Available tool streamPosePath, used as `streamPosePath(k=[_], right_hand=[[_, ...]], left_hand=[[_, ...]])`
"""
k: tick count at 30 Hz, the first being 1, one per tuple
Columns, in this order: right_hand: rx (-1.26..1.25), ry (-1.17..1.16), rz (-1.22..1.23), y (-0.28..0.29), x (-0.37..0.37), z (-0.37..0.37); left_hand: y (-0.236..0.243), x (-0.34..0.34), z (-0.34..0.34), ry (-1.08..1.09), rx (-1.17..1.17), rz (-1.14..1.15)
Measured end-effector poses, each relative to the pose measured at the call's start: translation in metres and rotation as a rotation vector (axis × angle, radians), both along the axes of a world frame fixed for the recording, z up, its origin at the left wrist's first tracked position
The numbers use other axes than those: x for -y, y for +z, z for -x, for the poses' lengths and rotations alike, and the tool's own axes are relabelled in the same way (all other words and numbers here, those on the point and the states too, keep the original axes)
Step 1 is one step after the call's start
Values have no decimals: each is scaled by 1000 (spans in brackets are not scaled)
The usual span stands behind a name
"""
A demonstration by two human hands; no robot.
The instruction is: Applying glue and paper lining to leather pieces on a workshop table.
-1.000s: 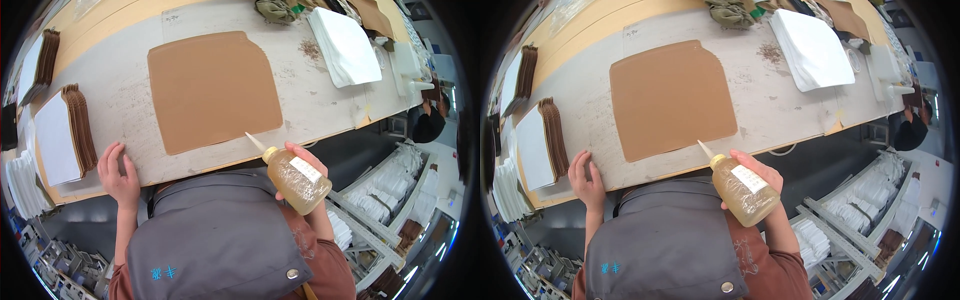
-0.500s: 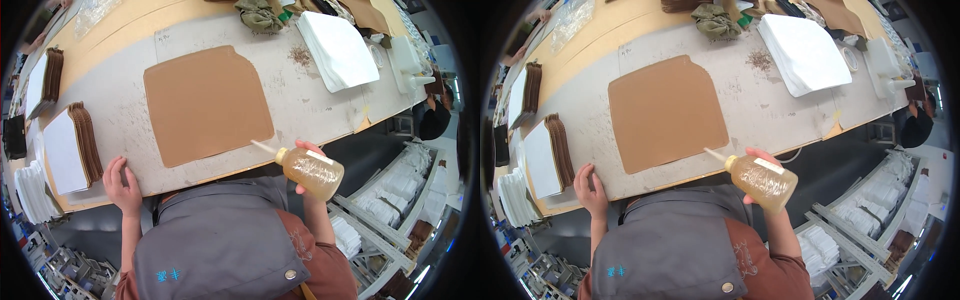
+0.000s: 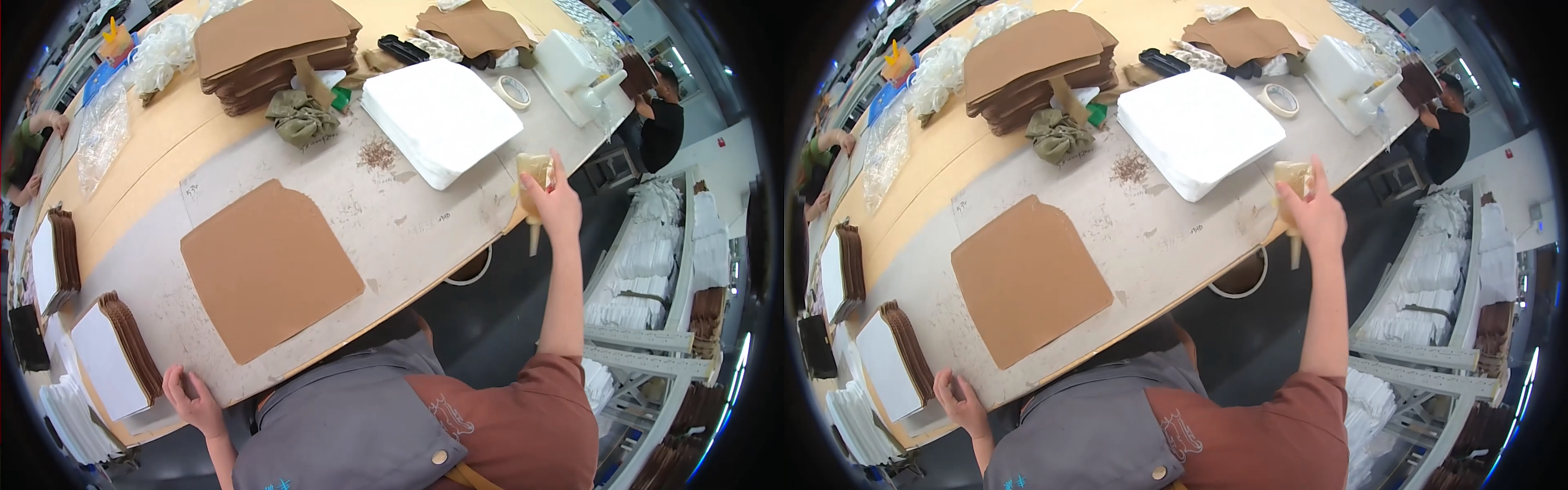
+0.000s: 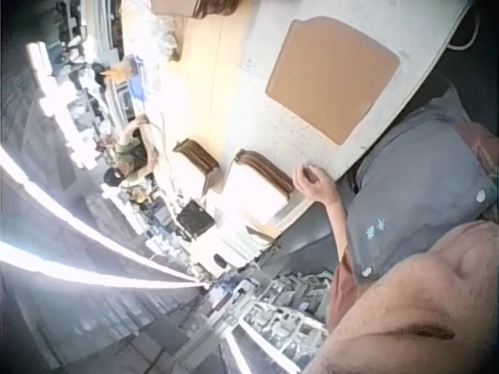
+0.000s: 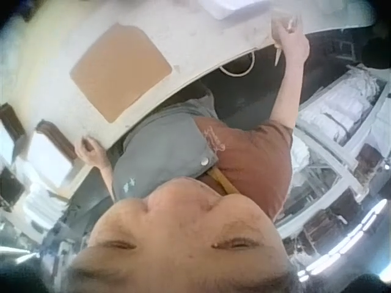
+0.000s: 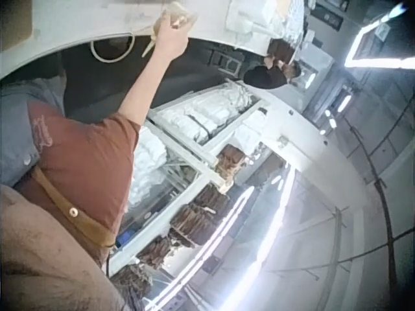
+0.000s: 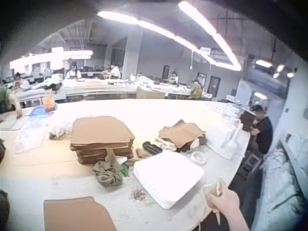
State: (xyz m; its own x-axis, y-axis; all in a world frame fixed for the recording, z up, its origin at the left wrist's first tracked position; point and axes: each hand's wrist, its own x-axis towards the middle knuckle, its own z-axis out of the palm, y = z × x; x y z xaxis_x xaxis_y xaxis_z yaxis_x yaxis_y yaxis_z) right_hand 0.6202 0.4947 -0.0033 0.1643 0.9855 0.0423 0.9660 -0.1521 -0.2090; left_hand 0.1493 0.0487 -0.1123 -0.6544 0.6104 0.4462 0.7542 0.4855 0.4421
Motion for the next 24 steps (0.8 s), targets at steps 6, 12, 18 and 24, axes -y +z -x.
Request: streamPosePath(k=[6, 12, 18, 24], right_hand=[[360, 25, -1, -32, -73, -33], [628, 129, -102, -19, -74, -18], [-150, 917, -428, -12, -28, 26], [-1402, 1368, 372, 55, 60, 101]], left_hand=[[7, -13, -6, 30, 48, 15], [22, -17, -15, 79, 25, 27], [35, -56, -27, -41, -46, -57], [66, -104, -46, -372, -214, 6]])
